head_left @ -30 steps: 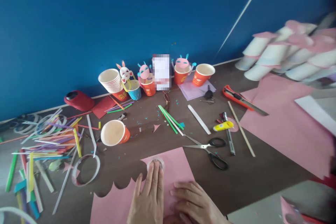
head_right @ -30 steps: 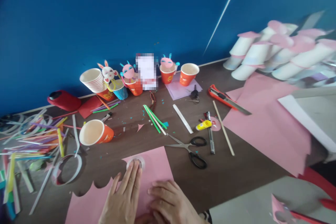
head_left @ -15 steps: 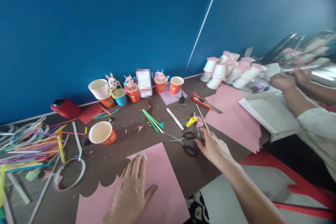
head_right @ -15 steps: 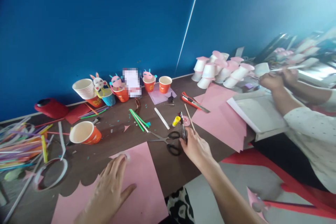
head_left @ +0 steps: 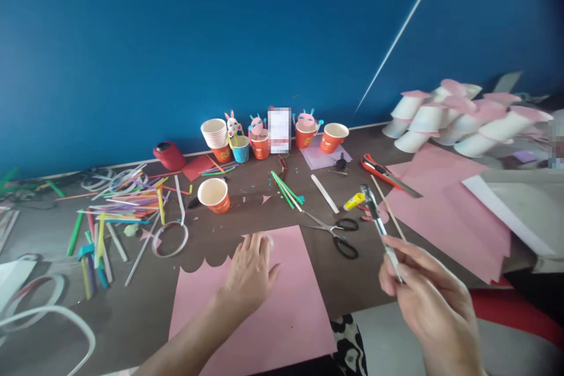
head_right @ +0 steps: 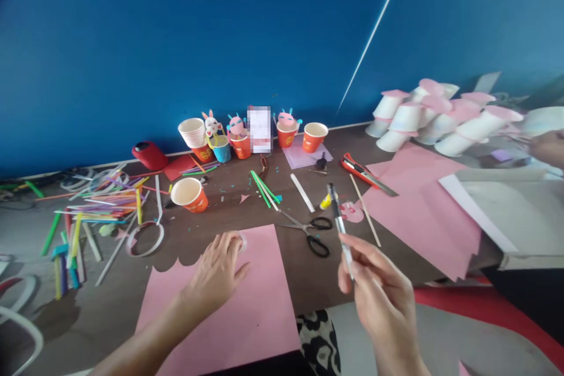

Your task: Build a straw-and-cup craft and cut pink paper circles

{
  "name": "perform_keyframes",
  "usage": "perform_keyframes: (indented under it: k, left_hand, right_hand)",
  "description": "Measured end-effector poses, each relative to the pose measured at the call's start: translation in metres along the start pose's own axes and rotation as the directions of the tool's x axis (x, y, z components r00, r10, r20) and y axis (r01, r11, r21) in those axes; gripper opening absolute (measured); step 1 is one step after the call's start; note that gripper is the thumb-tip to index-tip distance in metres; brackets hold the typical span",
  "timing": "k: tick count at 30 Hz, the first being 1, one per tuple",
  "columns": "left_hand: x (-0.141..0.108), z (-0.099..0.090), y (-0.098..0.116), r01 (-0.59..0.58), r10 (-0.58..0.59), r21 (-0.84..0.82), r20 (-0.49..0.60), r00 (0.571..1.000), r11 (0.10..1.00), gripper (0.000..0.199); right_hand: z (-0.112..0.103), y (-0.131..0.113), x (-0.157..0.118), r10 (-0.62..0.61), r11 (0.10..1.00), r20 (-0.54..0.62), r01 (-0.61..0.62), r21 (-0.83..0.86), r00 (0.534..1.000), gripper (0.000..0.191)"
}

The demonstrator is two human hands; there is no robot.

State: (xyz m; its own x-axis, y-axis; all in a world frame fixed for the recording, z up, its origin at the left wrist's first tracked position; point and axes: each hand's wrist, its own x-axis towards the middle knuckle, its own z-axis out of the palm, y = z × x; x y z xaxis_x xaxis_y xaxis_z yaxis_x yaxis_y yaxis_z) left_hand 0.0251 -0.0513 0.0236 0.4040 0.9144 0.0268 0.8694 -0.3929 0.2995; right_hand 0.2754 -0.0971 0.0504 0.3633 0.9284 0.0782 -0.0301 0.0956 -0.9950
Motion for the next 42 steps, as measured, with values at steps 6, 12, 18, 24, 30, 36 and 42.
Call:
perform_keyframes:
  k: [6,12,18,24,30,36,42]
  left_hand:
    - [-0.003,0.0,-0.002,-0.029,0.027,-0.038,-0.061,0.998,0.999,0.019]
    - [-0.027,-0.016,0.002,-0.15,0.141,-0.012,-0.287,0.948,0.989,0.05]
    - [-0.044,-0.035,0.009,-0.311,0.299,-0.153,-0.097,0.949,0.938,0.023]
    - [-0.054,-0.037,0.012,-0.16,0.226,-0.37,0.14,0.964,0.915,0.007]
    - [-0.059,-0.042,0.002,-0.152,0.244,-0.419,0.174,0.954,0.895,0.009]
    - [-0.057,-0.055,-0.004,-0.208,0.27,-0.336,0.148,0.952,0.918,0.012]
    - [-0.06,-0.047,-0.019,-0.167,0.22,-0.262,0.188,0.957,0.95,0.015]
  right_hand:
    - [0.028,-0.011,-0.004,0.135,0.932,0.365,-0.244,0.27,0.921,0.023]
    - [0.044,-0.013,-0.009,0.215,0.845,0.613,-0.46,0.274,0.76,0.022]
    - [0.053,-0.019,-0.025,0.236,0.805,0.792,-0.57,0.166,0.563,0.018]
    - [0.069,-0.017,-0.025,0.16,0.987,0.75,-0.109,-0.117,0.642,0.012]
    - [0.083,-0.003,-0.033,0.051,0.997,0.711,-0.081,0.009,0.701,0.021]
    - [0.099,0.003,-0.046,0.125,0.977,0.598,-0.204,0.065,0.792,0.022]
    - [0.095,-0.01,-0.02,0.121,0.975,0.279,-0.168,0.148,0.952,0.024]
